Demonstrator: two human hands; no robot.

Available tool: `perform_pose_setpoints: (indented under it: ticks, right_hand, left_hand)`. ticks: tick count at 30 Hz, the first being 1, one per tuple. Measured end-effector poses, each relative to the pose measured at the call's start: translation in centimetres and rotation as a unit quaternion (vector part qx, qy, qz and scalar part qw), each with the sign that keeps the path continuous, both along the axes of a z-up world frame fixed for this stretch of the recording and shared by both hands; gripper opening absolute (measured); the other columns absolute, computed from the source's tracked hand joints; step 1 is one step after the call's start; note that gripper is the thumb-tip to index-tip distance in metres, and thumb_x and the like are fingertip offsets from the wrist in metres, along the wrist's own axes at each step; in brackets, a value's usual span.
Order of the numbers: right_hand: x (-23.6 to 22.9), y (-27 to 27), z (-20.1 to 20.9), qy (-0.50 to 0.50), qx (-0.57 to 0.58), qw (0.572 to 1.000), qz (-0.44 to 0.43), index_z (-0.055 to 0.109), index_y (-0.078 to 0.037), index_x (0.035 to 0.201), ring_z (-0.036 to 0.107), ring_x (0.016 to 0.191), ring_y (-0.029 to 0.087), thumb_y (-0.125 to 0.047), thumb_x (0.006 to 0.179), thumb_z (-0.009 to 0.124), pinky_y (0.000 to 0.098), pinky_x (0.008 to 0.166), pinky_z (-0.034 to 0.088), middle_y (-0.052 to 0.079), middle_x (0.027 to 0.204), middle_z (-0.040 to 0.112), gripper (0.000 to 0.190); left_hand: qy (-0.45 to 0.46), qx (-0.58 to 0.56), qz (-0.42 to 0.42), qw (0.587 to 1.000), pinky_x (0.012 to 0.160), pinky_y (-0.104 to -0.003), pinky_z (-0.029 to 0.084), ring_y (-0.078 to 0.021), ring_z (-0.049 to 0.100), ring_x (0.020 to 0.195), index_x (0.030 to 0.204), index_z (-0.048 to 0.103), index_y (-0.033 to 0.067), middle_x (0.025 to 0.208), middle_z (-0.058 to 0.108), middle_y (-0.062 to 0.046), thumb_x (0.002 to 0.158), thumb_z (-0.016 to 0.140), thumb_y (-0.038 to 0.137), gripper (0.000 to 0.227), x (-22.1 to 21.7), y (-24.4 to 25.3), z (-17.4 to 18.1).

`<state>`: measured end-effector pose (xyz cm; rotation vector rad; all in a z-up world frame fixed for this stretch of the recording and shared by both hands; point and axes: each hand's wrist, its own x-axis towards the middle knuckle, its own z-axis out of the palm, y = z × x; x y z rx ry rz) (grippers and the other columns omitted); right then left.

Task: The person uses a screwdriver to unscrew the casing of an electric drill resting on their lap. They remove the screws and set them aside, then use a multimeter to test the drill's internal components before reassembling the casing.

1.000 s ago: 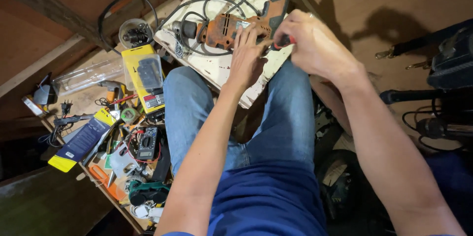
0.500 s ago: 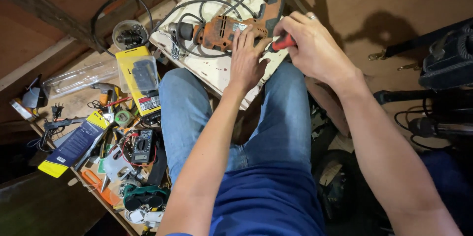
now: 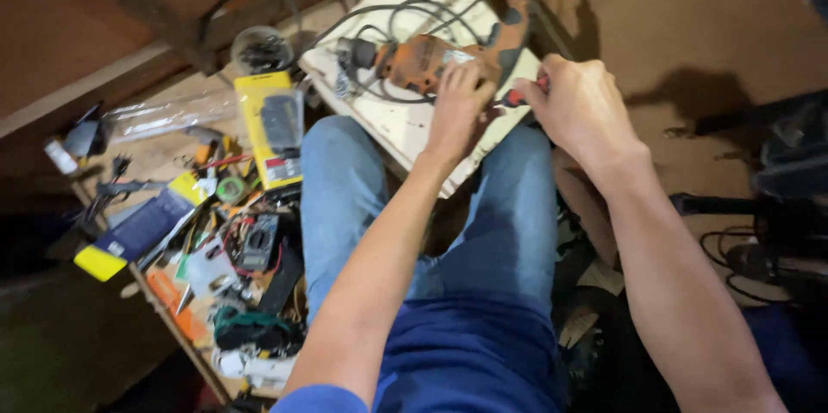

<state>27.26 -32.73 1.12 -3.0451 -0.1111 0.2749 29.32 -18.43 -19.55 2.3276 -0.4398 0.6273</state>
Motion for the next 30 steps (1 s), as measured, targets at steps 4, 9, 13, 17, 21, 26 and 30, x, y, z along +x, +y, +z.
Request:
perform_pose_setpoints:
  ticks: [4, 9, 13, 17, 21, 26, 30]
  right_hand:
    - [-0.5, 0.2, 1.2, -0.044, 0.030, 0.987, 0.149, 0.075, -0.009, 0.118, 0.074, 0.100, 0.052, -0.021, 0.100, 0.076, 0.0625, 0.081, 0.063, 0.022, 0.106, 0.071, 0.021]
    - [-1.9, 1.9, 2.7, -0.001, 0.080, 0.983, 0.166, 0.070, -0.012, 0.129, 0.069, 0.109, 0.056, -0.015, 0.094, 0.078, 0.0659, 0.088, 0.061, 0.021, 0.127, 0.059, 0.036]
    - [-2.1, 2.4, 2.5, -0.023, 0.080, 0.991, 0.100, 0.064, -0.012, 0.141, 0.070, 0.105, 0.060, -0.036, 0.107, 0.071, 0.0695, 0.088, 0.058, 0.027, 0.120, 0.062, 0.043]
    - [-1.2, 1.0, 1.6, -0.069, 0.001, 0.991, 0.115, 0.067, 0.004, 0.094, 0.068, 0.076, 0.056, -0.036, 0.122, 0.070, 0.0596, 0.065, 0.051, 0.027, 0.079, 0.072, 0.049]
    - [-0.5, -0.5, 1.9, -0.094, 0.080, 0.963, 0.241, 0.071, -0.005, 0.111, 0.065, 0.092, 0.042, -0.001, 0.100, 0.072, 0.0569, 0.070, 0.052, 0.014, 0.106, 0.057, 0.011]
    - [-0.1, 0.4, 2.0, -0.002, 0.160, 0.964, 0.213, 0.071, -0.005, 0.116, 0.064, 0.099, 0.034, -0.016, 0.091, 0.087, 0.0432, 0.094, 0.051, 0.018, 0.114, 0.059, 0.032]
    - [-1.7, 1.5, 2.8, 0.032, 0.130, 0.982, 0.137, 0.063, -0.001, 0.144, 0.076, 0.080, 0.033, -0.043, 0.097, 0.089, 0.0470, 0.091, 0.053, 0.027, 0.129, 0.054, 0.068]
  left_hand:
    - [0.037, -0.043, -0.038, 0.998, 0.130, -0.057, 0.031, -0.0328, 0.057, 0.134, 0.109, 0.060, 0.0174, 0.120, 0.059, -0.005, 0.083, 0.092, 0.036, 0.046, -1.1, 0.4, 2.0]
    - [0.067, -0.010, -0.044, 0.997, 0.135, -0.054, 0.022, -0.0304, 0.049, 0.146, 0.110, 0.073, 0.0190, 0.129, 0.063, -0.004, 0.097, 0.080, 0.036, 0.022, -1.4, 0.3, 2.1]
    - [0.071, -0.009, -0.037, 0.997, 0.133, -0.053, 0.024, -0.0270, 0.051, 0.140, 0.100, 0.081, 0.0223, 0.123, 0.065, 0.001, 0.094, 0.078, 0.042, 0.021, -0.3, -0.3, 0.4]
    - [0.037, -0.037, -0.028, 0.998, 0.124, -0.063, 0.035, -0.0367, 0.062, 0.120, 0.088, 0.069, 0.0070, 0.112, 0.067, -0.011, 0.088, 0.083, 0.013, 0.015, -1.7, -0.1, 4.7]
    - [0.096, 0.019, -0.086, 0.991, 0.126, -0.059, 0.029, -0.0380, 0.053, 0.128, 0.120, 0.074, 0.0174, 0.130, 0.058, -0.011, 0.078, 0.096, 0.023, 0.048, -1.6, 1.7, 5.6]
    - [0.031, -0.045, -0.106, 0.993, 0.129, -0.063, 0.029, -0.0457, 0.049, 0.141, 0.075, 0.070, 0.0046, 0.139, 0.063, -0.017, 0.103, 0.076, 0.024, 0.034, -1.5, 1.6, 3.9]
    - [-0.004, -0.068, -0.090, 0.994, 0.122, -0.063, 0.033, -0.0454, 0.053, 0.128, 0.078, 0.067, 0.0058, 0.123, 0.063, -0.020, 0.106, 0.062, 0.025, 0.035, -1.9, 1.0, 4.3]
